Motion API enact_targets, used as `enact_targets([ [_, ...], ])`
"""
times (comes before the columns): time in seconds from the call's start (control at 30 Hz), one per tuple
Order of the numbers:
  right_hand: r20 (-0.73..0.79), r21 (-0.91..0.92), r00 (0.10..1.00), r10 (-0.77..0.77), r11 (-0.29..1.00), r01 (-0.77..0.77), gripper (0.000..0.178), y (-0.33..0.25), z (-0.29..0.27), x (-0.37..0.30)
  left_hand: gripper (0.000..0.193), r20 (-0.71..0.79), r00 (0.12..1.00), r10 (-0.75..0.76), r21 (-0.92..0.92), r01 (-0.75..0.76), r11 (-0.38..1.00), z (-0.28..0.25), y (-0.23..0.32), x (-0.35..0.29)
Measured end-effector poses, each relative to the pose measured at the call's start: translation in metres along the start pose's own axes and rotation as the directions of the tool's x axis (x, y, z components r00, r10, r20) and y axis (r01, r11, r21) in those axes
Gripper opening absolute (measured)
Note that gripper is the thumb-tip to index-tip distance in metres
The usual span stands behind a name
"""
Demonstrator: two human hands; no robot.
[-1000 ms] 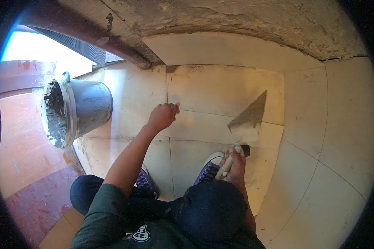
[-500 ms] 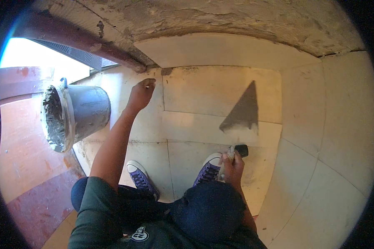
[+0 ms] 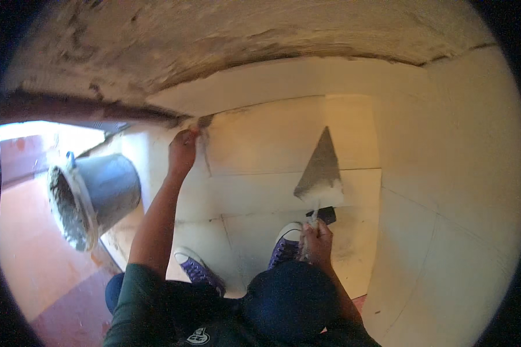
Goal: The person applies mortar to the edges of floor tiles using a trowel and smooths it into the gaps between the tiles by hand and with the tool.
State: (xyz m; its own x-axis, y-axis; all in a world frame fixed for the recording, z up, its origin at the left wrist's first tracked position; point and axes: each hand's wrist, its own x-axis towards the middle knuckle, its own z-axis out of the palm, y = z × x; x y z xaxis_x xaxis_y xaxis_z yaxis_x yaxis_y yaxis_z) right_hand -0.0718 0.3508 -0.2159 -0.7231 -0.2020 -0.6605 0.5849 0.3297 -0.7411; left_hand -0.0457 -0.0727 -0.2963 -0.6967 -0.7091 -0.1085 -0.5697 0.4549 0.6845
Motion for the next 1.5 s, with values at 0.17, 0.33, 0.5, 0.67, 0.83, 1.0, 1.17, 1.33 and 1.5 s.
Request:
enact_targets([
  [0.17,0.039,0.158,0.999,0.034,0.987,-0.04,0.014,-0.014,0.01,0.006,0.037,-0.183,0.978,-0.098,-0.175,0.066,0.982,-0.009,0.013,-0.002],
  [0.33,0.044,0.097,0.999,-0.007,0.995,0.003,0.011,-0.005,0.003,0.018,0.037,-0.155,0.988,-0.016,-0.253,-0.024,0.967,-0.018,0.041,0.002],
  [0.5,0.059,0.14,0.998,0.001,0.99,-0.009,0.014,-0.005,0.008,0.017,0.039,-0.193,0.981,-0.004,-0.067,-0.009,0.998,-0.026,0.062,0.006],
  [0.67,0.068,0.094,0.997,-0.027,0.995,0.02,0.017,0.003,0.007,0.018,0.036,-0.143,0.986,-0.088,0.088,0.102,0.991,-0.035,0.067,0.013],
  [0.83,0.06,0.096,0.998,0.001,0.995,-0.007,0.017,-0.003,0.011,0.019,0.039,-0.22,0.975,0.041,0.073,-0.025,0.997,-0.035,0.049,0.021],
  [1.0,0.059,0.131,0.998,0.01,0.991,-0.018,0.017,-0.002,0.009,0.021,0.04,-0.157,0.987,-0.036,0.044,0.043,0.998,-0.036,0.057,0.023],
  [1.17,0.069,0.148,0.998,0.007,0.989,-0.018,0.018,-0.003,0.013,0.023,0.04,-0.149,0.988,-0.04,0.052,0.048,0.997,-0.039,0.051,0.024],
  [1.33,0.084,0.157,0.995,0.062,0.985,-0.075,0.018,0.006,0.007,0.025,0.041,-0.158,0.987,0.013,0.083,0.0,0.997,-0.034,0.043,0.021],
  [1.5,0.09,0.22,0.995,0.036,0.974,-0.055,0.018,0.002,0.0,0.023,0.043,-0.204,0.978,0.05,0.091,-0.032,0.995,-0.033,0.046,0.022],
])
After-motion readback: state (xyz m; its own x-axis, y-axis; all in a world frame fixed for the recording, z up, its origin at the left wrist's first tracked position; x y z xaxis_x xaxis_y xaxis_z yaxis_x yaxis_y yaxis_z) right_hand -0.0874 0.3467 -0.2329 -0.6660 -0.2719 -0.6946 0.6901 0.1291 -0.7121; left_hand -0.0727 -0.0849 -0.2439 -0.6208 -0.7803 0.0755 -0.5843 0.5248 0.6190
